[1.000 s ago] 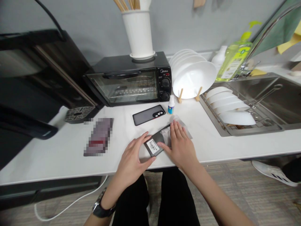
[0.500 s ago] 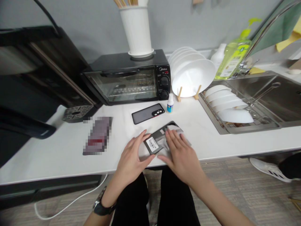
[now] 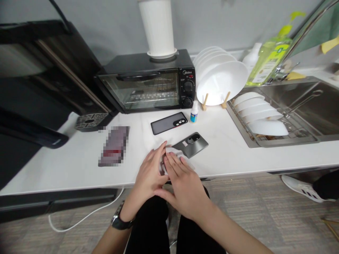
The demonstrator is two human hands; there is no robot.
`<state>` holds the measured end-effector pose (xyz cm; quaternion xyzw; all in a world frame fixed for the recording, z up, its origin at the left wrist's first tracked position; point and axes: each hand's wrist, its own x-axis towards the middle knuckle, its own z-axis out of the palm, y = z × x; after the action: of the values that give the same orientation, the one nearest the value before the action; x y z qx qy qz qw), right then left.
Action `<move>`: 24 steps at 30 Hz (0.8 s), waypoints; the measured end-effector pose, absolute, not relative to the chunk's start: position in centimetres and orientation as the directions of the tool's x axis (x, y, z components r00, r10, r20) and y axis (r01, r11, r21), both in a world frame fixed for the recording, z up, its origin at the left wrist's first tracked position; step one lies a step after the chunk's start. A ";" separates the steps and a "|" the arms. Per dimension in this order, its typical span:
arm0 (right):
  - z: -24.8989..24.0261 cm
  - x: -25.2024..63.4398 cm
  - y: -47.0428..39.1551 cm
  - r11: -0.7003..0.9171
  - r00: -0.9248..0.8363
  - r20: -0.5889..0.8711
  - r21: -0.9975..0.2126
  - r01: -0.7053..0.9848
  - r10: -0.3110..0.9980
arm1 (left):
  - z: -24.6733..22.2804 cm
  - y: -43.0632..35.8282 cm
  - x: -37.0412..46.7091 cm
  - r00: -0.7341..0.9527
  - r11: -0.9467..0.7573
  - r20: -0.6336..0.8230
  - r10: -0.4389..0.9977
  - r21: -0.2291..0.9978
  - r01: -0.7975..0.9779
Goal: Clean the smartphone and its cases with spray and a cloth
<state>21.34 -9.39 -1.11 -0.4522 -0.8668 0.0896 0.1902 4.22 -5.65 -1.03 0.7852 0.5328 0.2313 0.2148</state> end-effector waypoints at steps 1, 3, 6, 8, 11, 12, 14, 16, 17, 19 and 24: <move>-1.2 22.5 -9.5 0.573 -0.520 0.242 -0.314 0.757 0.820 | -0.9 -5.7 4.3 0.321 -0.338 0.138 0.937 0.591 0.733; -1.7 25.2 -8.8 0.516 -0.452 0.264 -0.275 0.811 0.852 | -0.6 -5.7 4.4 0.312 -0.339 0.154 0.937 0.608 0.718; -2.9 28.6 -5.9 0.353 -0.266 0.329 -0.244 0.903 0.906 | -0.2 -5.7 4.6 0.297 -0.334 0.167 0.940 0.620 0.710; -3.4 29.2 -3.8 0.275 -0.184 0.330 -0.255 0.927 0.926 | -0.1 -5.7 4.7 0.303 -0.336 0.163 0.939 0.623 0.706; -3.4 27.1 -2.1 0.249 -0.159 0.307 -0.280 0.927 0.938 | 0.0 -5.6 4.7 0.304 -0.333 0.159 0.940 0.631 0.701; -3.2 25.8 -2.2 0.273 -0.184 0.302 -0.286 0.919 0.935 | -0.1 -5.6 4.6 0.303 -0.333 0.159 0.940 0.633 0.699; -2.7 23.0 -3.3 0.362 -0.278 0.290 -0.299 0.883 0.916 | -0.3 -5.6 4.5 0.310 -0.342 0.165 0.936 0.627 0.700; -2.0 20.8 -5.3 0.449 -0.366 0.287 -0.317 0.836 0.885 | -0.6 -5.6 4.3 0.325 -0.357 0.168 0.931 0.613 0.705; -1.8 20.3 -6.5 0.481 -0.401 0.286 -0.324 0.815 0.870 | -0.7 -5.6 4.2 0.329 -0.360 0.167 0.930 0.604 0.711; -1.4 20.3 -8.5 0.531 -0.459 0.275 -0.331 0.780 0.845 | -0.9 -5.7 4.2 0.331 -0.358 0.158 0.930 0.590 0.724; -2.1 25.7 -8.5 0.490 -0.416 0.277 -0.306 0.816 0.866 | -0.4 -5.8 4.5 0.311 -0.348 0.168 0.935 0.597 0.723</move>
<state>25.67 -8.50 -2.14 -0.5012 -0.8391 0.0618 0.2022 4.53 -5.83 -0.44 0.7815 0.5305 0.2509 0.2116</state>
